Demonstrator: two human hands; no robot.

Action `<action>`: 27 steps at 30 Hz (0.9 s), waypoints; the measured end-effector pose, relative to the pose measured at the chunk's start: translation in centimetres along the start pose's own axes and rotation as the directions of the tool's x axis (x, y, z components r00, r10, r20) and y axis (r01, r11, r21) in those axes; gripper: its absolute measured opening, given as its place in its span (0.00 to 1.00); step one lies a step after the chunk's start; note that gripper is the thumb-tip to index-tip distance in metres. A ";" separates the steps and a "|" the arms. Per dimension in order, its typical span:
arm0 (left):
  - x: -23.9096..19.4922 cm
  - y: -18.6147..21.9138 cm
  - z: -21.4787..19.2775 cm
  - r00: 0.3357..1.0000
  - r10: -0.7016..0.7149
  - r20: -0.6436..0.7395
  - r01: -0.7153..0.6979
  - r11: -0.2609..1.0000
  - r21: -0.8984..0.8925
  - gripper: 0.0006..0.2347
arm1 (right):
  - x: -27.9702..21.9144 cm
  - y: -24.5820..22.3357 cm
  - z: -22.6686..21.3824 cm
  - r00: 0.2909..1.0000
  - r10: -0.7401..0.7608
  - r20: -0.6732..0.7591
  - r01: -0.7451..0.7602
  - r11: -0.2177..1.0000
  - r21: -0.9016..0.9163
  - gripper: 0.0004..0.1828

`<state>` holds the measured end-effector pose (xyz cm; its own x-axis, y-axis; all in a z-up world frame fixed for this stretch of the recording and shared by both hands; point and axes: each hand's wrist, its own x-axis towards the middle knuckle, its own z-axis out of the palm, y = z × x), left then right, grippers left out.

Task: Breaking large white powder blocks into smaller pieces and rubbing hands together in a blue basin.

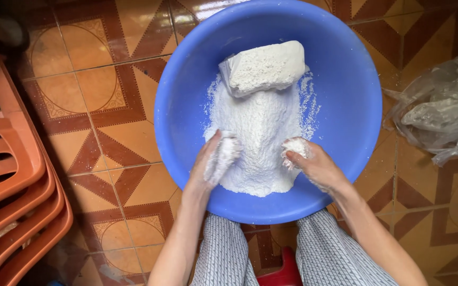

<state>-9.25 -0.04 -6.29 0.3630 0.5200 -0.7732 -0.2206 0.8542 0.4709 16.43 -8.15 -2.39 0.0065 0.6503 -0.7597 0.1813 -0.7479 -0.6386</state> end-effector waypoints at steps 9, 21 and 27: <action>1.0 -2.9 5.7 0.988 0.016 0.156 0.062 0.873 -0.484 0.23 | -2.2 -7.2 6.5 0.829 -0.552 -0.094 0.508 0.812 -0.286 0.24; -4.2 -2.6 10.6 0.754 0.655 0.055 -0.645 0.722 0.251 0.30 | 2.4 -4.3 7.6 0.991 -0.105 -0.084 0.133 0.672 0.729 0.45; -1.1 -2.6 10.2 0.532 0.773 0.345 -0.735 0.219 0.642 0.34 | 0.0 -3.1 5.9 0.987 0.121 0.108 -0.162 0.748 0.644 0.51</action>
<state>0.11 -2.80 -2.34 0.3350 0.9370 0.0991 0.2659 -0.1949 0.9441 10.09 -6.66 -1.10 -0.0782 0.5371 -0.8399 -0.4983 -0.7508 -0.4337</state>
